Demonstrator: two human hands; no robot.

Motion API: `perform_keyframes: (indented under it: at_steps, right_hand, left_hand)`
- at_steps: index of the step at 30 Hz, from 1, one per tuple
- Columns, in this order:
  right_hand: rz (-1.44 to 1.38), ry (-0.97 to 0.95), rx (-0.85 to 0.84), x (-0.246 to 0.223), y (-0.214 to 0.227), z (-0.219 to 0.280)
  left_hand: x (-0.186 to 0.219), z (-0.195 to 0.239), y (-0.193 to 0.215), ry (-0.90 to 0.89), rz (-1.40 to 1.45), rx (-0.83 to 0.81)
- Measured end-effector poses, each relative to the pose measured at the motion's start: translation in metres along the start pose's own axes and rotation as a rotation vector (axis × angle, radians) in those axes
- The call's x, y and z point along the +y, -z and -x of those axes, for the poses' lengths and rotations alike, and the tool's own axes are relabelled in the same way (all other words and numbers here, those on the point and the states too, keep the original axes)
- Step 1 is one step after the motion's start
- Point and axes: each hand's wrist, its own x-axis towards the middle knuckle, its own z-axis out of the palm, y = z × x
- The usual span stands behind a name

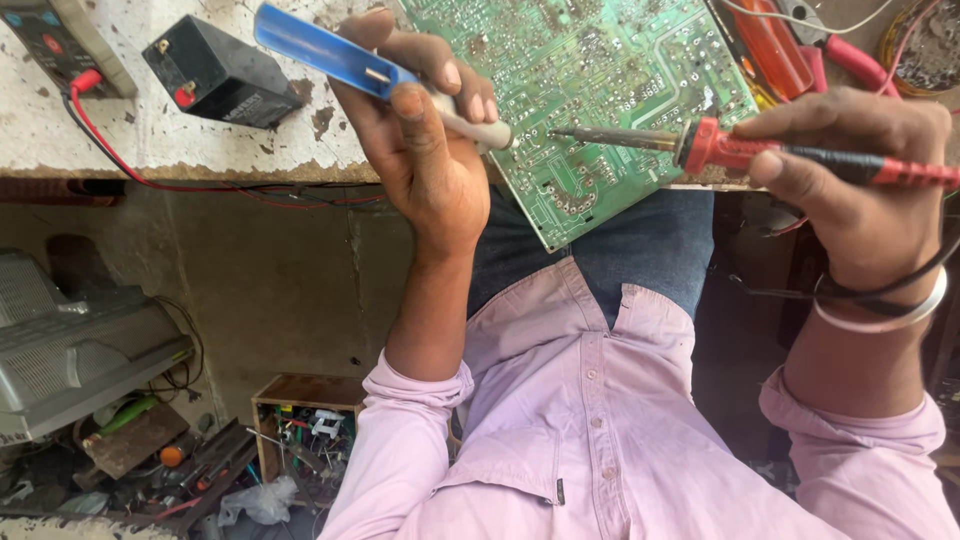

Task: The person holds a green circuit board and uses a soldering iron to apply heat to multiple solder joints. They then use a blue desoldering pump to remove solder from several points on the board. The person continues alternating between soldering and desoldering actions across different areas of the board.

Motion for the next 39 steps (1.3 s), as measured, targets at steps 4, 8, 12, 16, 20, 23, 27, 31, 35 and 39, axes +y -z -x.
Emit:
perform_keyframes:
  at_steps: [4, 8, 12, 16, 20, 23, 27, 31, 35, 39]
  right_hand:
    - [0.044, 0.187, 0.059, 0.002, -0.014, 0.018]
    - [0.115, 0.244, 0.153, 0.004, -0.034, 0.041]
    - [0.142, 0.248, 0.210, 0.006, -0.048, 0.054]
    - [0.139, 0.242, 0.266, 0.005, -0.060, 0.057]
    - [0.145, 0.206, 0.273, 0.003, -0.062, 0.060]
    - [0.131, 0.246, 0.264, 0.007, -0.061, 0.060]
    - [0.099, 0.251, 0.275, 0.015, -0.060, 0.063]
    - [0.034, 0.232, 0.330, 0.023, -0.059, 0.066]
    - [-0.053, 0.274, 0.383, 0.032, -0.055, 0.065]
    - [-0.168, 0.262, 0.397, 0.035, -0.054, 0.070]
  left_hand:
    - [-0.010, -0.002, -0.001, -0.015, 0.020, -0.012]
    - [-0.020, -0.002, -0.004, -0.002, -0.019, -0.070]
    - [-0.026, -0.002, -0.006, 0.017, -0.010, -0.113]
    - [-0.025, -0.002, -0.006, 0.030, -0.002, -0.134]
    - [-0.026, -0.001, -0.005, 0.051, 0.019, -0.119]
    - [-0.027, 0.000, -0.004, 0.072, 0.021, -0.129]
    - [-0.029, -0.003, 0.000, 0.101, 0.017, -0.159]
    - [-0.030, -0.002, 0.001, 0.151, 0.021, -0.148]
    - [-0.028, -0.003, -0.003, 0.091, 0.060, -0.148]
    - [-0.008, -0.004, -0.004, 0.099, 0.127, -0.058]
